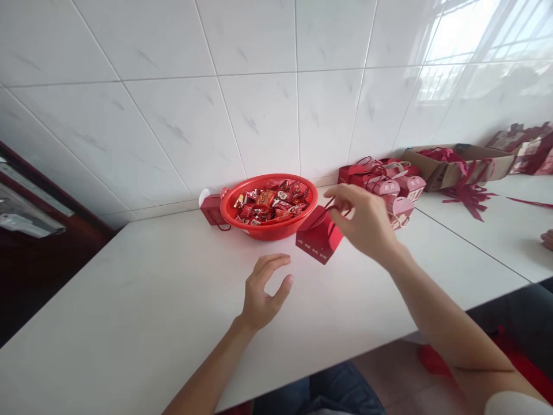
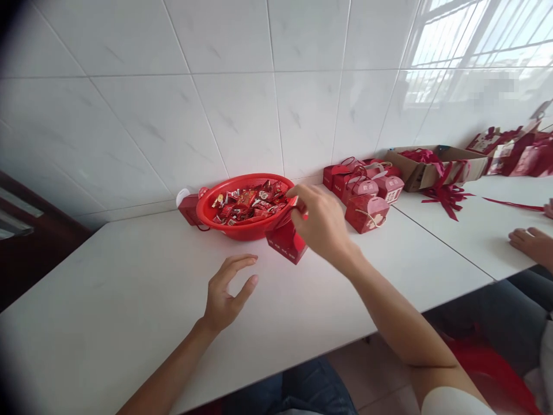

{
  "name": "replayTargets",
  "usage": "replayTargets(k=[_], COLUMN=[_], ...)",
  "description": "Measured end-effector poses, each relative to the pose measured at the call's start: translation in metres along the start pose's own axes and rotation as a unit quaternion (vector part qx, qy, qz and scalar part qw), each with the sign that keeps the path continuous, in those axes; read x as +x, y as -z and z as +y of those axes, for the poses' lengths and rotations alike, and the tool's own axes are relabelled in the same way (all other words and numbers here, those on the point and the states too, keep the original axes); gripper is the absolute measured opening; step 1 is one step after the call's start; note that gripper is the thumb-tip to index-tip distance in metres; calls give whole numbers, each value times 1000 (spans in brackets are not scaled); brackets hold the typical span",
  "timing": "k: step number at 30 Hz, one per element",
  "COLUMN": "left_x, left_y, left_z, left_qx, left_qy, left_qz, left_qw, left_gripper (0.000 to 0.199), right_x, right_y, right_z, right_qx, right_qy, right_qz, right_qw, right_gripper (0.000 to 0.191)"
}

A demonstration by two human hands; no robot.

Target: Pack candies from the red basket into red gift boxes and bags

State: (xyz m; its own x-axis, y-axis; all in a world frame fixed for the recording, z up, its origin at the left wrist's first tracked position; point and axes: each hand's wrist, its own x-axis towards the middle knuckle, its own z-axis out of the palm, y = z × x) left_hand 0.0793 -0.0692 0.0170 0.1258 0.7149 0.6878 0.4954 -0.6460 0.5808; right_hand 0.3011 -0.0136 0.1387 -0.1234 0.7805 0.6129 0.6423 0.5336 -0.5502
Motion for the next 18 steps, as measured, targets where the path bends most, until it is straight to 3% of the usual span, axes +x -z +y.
replayTargets(k=[6, 11, 16, 18], left_x=[-8, -13, -13, -13], left_y=[-14, -24, -26, -26], left_z=[0, -2, -5, -6], left_qx=[-19, -44, -59, -59], left_qy=[0, 13, 26, 32], left_qz=[-74, -117, -128, -127], left_qw=[997, 992, 990, 990], left_gripper=[15, 16, 15, 14], right_x=[6, 10, 20, 22], right_y=[83, 141, 167, 167], right_z=[35, 68, 152, 191], right_qx=[-50, -173, -213, -231], right_qy=[-27, -135, -234, -239], right_qz=[148, 245, 227, 178], right_qw=[987, 944, 921, 926], right_gripper=[18, 16, 14, 11])
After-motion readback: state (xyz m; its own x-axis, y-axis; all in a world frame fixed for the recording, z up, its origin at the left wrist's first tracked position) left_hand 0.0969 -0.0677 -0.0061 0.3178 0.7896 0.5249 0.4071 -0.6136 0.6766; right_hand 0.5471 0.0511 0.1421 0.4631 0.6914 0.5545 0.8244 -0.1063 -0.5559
